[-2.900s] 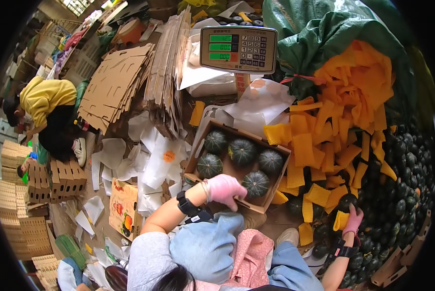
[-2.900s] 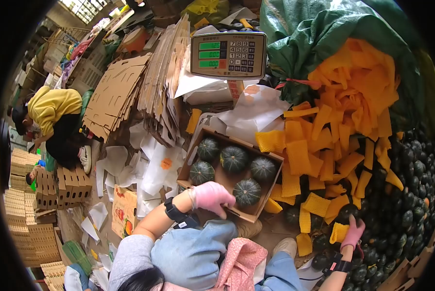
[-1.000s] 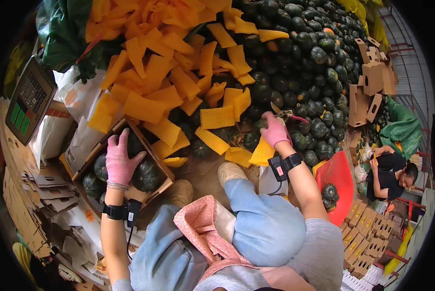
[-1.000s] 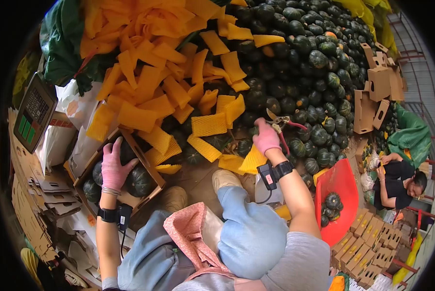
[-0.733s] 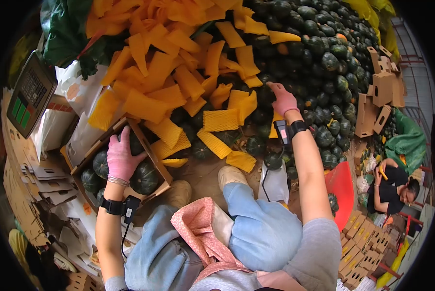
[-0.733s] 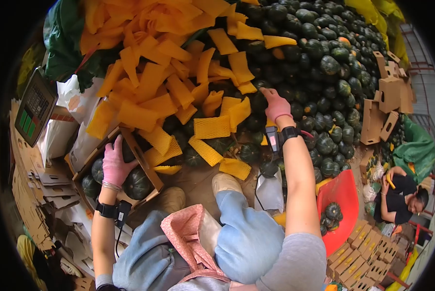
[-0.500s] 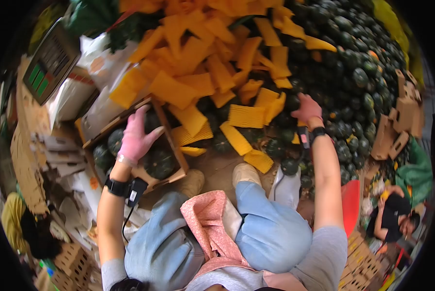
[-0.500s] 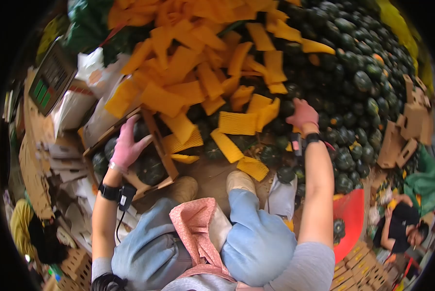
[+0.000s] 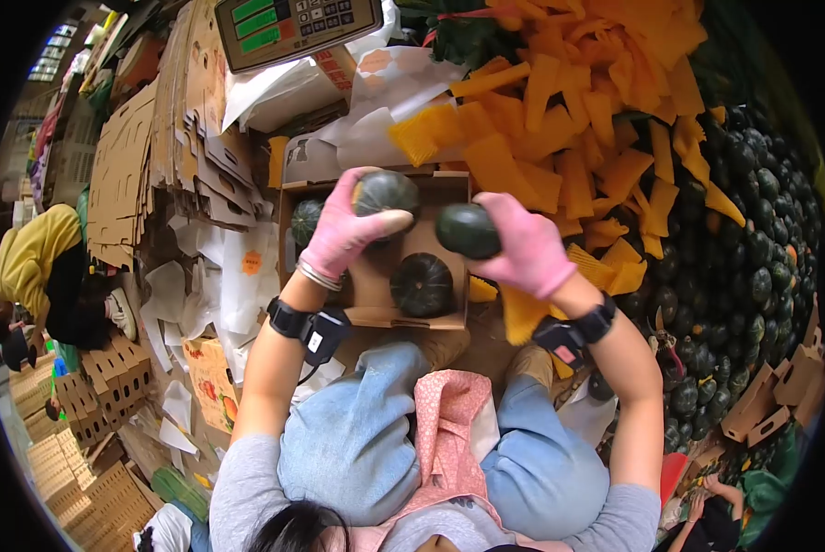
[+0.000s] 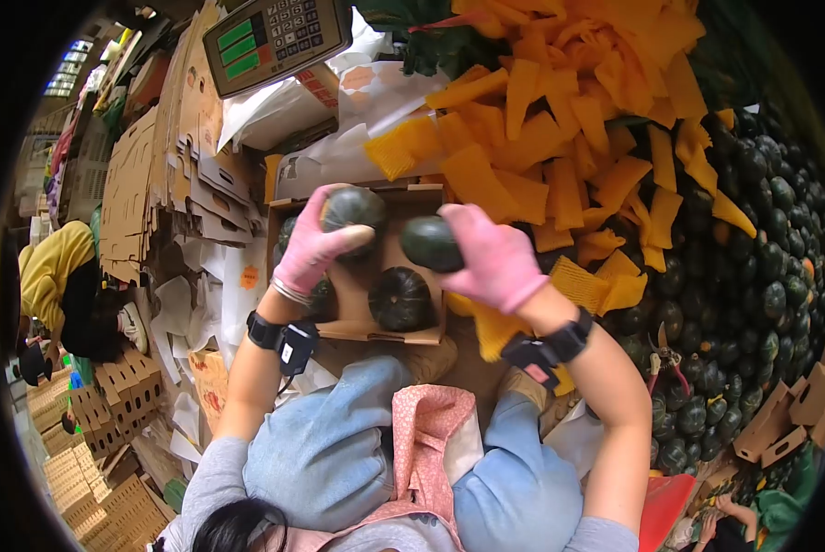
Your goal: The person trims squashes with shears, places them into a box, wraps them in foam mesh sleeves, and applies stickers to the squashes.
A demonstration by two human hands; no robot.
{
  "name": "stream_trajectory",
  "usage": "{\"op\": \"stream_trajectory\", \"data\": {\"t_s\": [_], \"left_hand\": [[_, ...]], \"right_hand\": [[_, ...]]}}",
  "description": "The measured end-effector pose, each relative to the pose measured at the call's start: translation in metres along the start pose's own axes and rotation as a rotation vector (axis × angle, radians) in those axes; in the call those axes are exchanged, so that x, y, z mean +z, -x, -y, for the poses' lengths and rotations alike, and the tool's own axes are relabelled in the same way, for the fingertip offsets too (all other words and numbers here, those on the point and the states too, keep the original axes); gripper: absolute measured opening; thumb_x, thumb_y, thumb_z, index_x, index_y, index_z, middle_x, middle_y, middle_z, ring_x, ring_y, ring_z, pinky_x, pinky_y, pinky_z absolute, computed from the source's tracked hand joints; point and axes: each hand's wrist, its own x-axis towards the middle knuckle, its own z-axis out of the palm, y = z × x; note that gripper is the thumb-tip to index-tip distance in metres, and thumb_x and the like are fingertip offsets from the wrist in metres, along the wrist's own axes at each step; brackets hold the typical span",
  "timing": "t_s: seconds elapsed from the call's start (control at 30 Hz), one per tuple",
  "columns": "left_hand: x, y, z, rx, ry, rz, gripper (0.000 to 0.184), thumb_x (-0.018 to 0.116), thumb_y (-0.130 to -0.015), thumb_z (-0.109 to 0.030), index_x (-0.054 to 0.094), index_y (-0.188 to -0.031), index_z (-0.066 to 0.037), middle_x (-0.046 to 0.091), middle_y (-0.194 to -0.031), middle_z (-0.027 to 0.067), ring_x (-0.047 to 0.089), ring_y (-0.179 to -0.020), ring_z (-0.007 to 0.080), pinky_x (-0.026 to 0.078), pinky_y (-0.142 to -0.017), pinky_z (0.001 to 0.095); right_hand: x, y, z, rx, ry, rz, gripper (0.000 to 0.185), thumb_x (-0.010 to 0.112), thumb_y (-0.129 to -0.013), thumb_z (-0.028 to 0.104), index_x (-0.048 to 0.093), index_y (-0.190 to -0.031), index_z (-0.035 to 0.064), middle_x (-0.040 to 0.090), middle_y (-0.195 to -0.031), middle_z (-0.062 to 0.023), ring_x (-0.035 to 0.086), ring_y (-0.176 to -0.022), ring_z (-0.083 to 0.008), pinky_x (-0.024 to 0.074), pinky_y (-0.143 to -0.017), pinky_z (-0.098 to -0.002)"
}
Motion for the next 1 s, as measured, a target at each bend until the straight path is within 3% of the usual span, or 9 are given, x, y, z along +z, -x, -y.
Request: {"op": "stream_trajectory", "data": {"t_s": [0.13, 0.27, 0.37, 0.5, 0.6, 0.7, 0.8, 0.9, 1.0], "left_hand": [[-0.024, 0.007, 0.012, 0.059, 0.172, -0.089, 0.037, 0.057, -0.093, -0.028, 0.050, -0.122, -0.005, 0.060, -0.109, 0.0072, 0.060, -0.098, 0.0149, 0.051, -0.083, 0.0295], [-0.010, 0.008, 0.027, 0.010, 0.312, -0.126, 0.044, 0.039, -0.099, -0.043, 0.050, -0.124, -0.008, 0.059, -0.113, 0.0061, 0.061, -0.096, 0.0142, 0.054, -0.072, 0.0276], [0.040, 0.018, 0.018, 0.143, 0.090, 0.196, 0.049, 0.045, -0.099, -0.034, 0.036, -0.139, -0.008, 0.054, -0.125, 0.0126, 0.061, -0.101, 0.0202, 0.054, -0.082, 0.0310], [0.065, 0.026, 0.026, 0.317, -0.329, 0.779, 0.053, 0.053, -0.095, -0.018, 0.033, -0.143, -0.005, 0.046, -0.137, 0.0206, 0.052, -0.121, 0.0297, 0.041, -0.103, 0.0349], [0.056, 0.035, 0.028, 0.294, -0.416, 1.083, 0.044, 0.056, -0.093, -0.020, 0.048, -0.133, -0.003, 0.057, -0.126, 0.0185, 0.056, -0.116, 0.0305, 0.045, -0.098, 0.0344], [0.039, 0.039, 0.021, 0.121, -0.521, 1.233, 0.045, 0.059, -0.090, -0.023, 0.050, -0.130, -0.004, 0.062, -0.117, 0.0175, 0.060, -0.107, 0.0305, 0.048, -0.091, 0.0360], [0.035, 0.045, 0.022, 0.260, -0.780, 1.147, 0.052, 0.064, -0.084, -0.031, 0.053, -0.128, -0.006, 0.061, -0.116, 0.0187, 0.059, -0.106, 0.0351, 0.048, -0.091, 0.0398], [0.047, 0.051, -0.011, 0.352, -0.999, 1.176, 0.053, 0.065, -0.082, -0.036, 0.053, -0.125, -0.007, 0.061, -0.110, 0.0184, 0.058, -0.104, 0.0360, 0.048, -0.087, 0.0423], [0.063, 0.066, -0.060, 0.554, -0.817, 1.291, 0.048, 0.067, -0.082, -0.031, 0.054, -0.121, -0.006, 0.060, -0.106, 0.0167, 0.058, -0.101, 0.0364, 0.048, -0.084, 0.0428]], "right_hand": [[0.044, -0.030, 0.011, -0.249, 0.724, -0.049, 0.040, 0.069, -0.074, 0.026, 0.054, -0.110, 0.0179, 0.054, -0.101, -0.0109, 0.063, -0.063, -0.0251, 0.0527, -0.053, -0.0346], [0.005, -0.013, 0.008, -0.031, 0.116, 0.283, 0.041, 0.073, -0.077, 0.033, 0.060, -0.110, 0.0116, 0.056, -0.105, -0.0117, 0.065, -0.079, -0.0252, 0.0529, -0.063, -0.0384], [-0.025, 0.006, 0.023, 0.364, -0.961, 0.298, 0.066, 0.078, -0.072, 0.025, 0.047, -0.126, 0.0033, 0.057, -0.118, -0.0100, 0.058, -0.099, -0.0164, 0.0482, -0.084, -0.0315], [-0.047, 0.067, -0.029, 0.569, -1.253, 0.115, 0.065, 0.072, -0.065, 0.029, 0.049, -0.118, -0.0009, 0.060, -0.107, -0.0086, 0.059, -0.097, -0.0182, 0.0467, -0.091, -0.0317], [-0.083, 0.140, -0.057, 0.856, -1.177, -0.237, 0.059, 0.072, -0.071, 0.030, 0.051, -0.120, 0.0052, 0.060, -0.097, -0.0054, 0.060, -0.084, -0.0151, 0.0505, -0.072, -0.0259], [-0.140, 0.225, -0.088, 1.138, -0.329, -0.492, 0.042, 0.060, -0.092, 0.026, 0.053, -0.125, 0.0019, 0.061, -0.107, -0.0082, 0.057, -0.089, -0.0162, 0.0463, -0.079, -0.0274], [-0.273, 0.335, -0.075, 1.288, 0.165, -0.417, 0.037, 0.058, -0.092, 0.036, 0.063, -0.112, 0.0050, 0.063, -0.101, -0.0044, 0.055, -0.089, -0.0157, 0.0443, -0.080, -0.0286], [-0.386, 0.345, 0.036, 1.134, 0.990, -0.705, 0.055, 0.048, -0.095, 0.047, 0.045, -0.135, 0.0094, 0.052, -0.132, -0.0126, 0.056, -0.108, -0.0255, 0.0466, -0.090, -0.0354], [-0.385, 0.258, 0.147, 0.461, 1.272, -0.934, 0.040, 0.053, -0.090, 0.033, 0.048, -0.120, 0.0068, 0.051, -0.115, -0.0106, 0.053, -0.096, -0.0245, 0.0443, -0.081, -0.0343]]}}
